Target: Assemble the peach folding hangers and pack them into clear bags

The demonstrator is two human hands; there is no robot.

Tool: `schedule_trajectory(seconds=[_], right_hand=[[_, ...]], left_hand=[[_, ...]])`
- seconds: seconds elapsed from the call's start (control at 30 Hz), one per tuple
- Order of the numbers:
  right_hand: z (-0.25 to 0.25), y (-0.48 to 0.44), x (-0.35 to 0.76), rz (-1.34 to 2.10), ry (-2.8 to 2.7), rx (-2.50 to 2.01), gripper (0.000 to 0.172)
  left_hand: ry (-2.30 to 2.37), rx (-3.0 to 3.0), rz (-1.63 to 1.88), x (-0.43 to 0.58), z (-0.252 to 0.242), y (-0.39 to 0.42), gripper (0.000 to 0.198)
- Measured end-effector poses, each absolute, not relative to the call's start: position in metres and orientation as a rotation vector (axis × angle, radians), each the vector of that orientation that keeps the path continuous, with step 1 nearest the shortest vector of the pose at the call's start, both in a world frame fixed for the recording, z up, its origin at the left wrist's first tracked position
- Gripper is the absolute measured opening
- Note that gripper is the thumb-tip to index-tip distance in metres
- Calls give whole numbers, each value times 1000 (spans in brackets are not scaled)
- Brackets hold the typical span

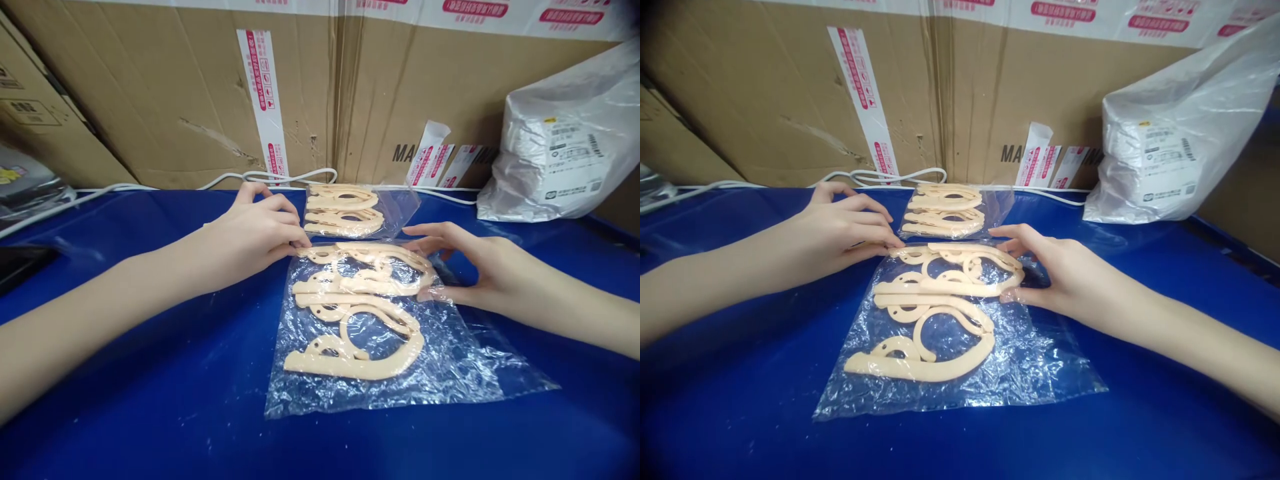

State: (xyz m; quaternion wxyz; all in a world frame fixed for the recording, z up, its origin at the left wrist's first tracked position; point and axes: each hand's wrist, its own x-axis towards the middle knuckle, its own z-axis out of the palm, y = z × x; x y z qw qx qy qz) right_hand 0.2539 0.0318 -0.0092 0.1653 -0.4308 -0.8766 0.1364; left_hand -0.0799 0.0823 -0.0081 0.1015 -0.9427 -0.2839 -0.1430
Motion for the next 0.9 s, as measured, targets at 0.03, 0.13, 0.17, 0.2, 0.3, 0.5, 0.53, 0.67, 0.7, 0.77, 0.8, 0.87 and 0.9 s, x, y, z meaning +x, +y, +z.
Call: schedule_trajectory(seconds=[0.03, 0.13, 0.17, 0.2, 0.3, 0.5, 0.53, 0.67, 0.7, 0.77, 0.8, 0.87, 0.9], right_hand=[[-10, 32, 252, 414, -2459, -1221, 69], [-15, 34, 243, 429, -2352, -1199, 64], [-17, 34, 240, 439, -2323, -1195, 64], [-19, 35, 237, 466, -2296, -1192, 63], [-24, 39, 234, 645, -2201, -1171, 62], [-30, 44, 230, 917, -1997, -1051, 50], [-30, 45, 230, 926, -1983, -1042, 50], [-31, 47, 229, 904, -1984, -1042, 52], [-31, 46, 229, 885, -1991, -1044, 52], [-31, 45, 230, 827, -2016, -1066, 51], [-31, 44, 231, 784, -2032, -1081, 51], [-31, 42, 231, 682, -2072, -1118, 50], [-31, 42, 231, 627, -2093, -1137, 50]], left_hand=[[-845, -2782, -431, -80, -9, 82, 28], [-882, -2790, -450, -79, -10, 84, 25], [-897, -2801, -455, -79, -10, 84, 24], [-911, -2811, -468, -80, -10, 85, 23], [-958, -2848, -486, -79, -11, 85, 20], [-885, -2866, -477, -81, -10, 85, 22], [-869, -2865, -471, -81, -10, 86, 23], [-828, -2834, -462, -83, -9, 88, 25], [-823, -2825, -460, -83, -9, 89, 26], [-825, -2818, -449, -82, -9, 89, 26], [-834, -2823, -447, -82, -8, 89, 26], [-858, -2840, -460, -81, -7, 87, 25], [-878, -2855, -460, -81, -6, 86, 25]])
